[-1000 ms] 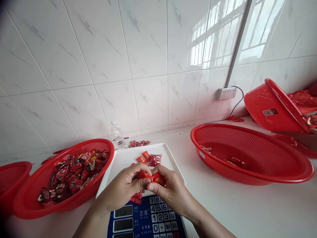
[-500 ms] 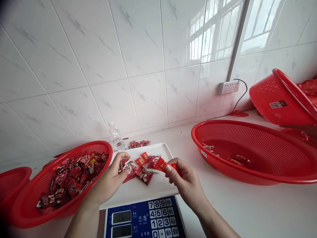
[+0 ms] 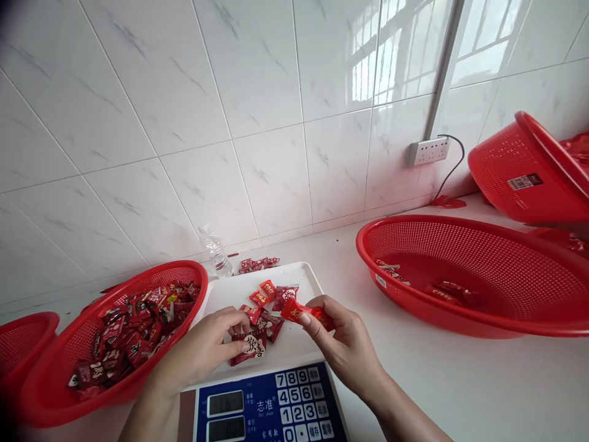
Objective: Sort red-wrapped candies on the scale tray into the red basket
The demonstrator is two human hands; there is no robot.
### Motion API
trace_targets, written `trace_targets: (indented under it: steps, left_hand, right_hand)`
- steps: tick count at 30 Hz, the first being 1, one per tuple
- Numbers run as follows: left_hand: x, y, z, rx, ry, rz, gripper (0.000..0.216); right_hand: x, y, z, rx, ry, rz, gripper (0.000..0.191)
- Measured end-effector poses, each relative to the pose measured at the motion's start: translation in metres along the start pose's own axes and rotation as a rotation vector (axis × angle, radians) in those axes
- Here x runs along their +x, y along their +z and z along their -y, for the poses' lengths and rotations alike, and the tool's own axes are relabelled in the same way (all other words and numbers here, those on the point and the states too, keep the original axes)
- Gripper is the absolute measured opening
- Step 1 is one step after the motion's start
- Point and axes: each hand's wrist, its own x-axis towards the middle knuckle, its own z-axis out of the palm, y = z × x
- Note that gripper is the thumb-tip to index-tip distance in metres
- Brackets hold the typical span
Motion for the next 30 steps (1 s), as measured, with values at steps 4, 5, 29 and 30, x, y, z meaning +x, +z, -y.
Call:
trace_targets:
  steps: [4, 5, 29, 30]
  left_hand:
    - [0.001, 0.003, -0.002, -0.068, 0.011, -0.005, 0.019]
    - [0.003, 0.005, -0.001, -0.084, 0.001, -0.029, 0.02]
    - [0.007, 0.013, 0.005, -0.093, 0.021, -0.086, 0.046]
    - [0.007, 0.013, 0.005, -0.085, 0.021, -0.088, 0.046]
  right_hand:
    - [-0.001, 0.001, 0.003, -0.058, -0.044, 0.016, 0.037]
    - [-0.001, 0.002, 0.003, -0.065, -0.05, 0.016, 0.037]
    - [0.0, 0.008, -0.015, -0.263, -0.191, 0.163, 0.022]
    - [0.0, 0.008, -0.015, -0.266, -0.193, 0.158, 0.023]
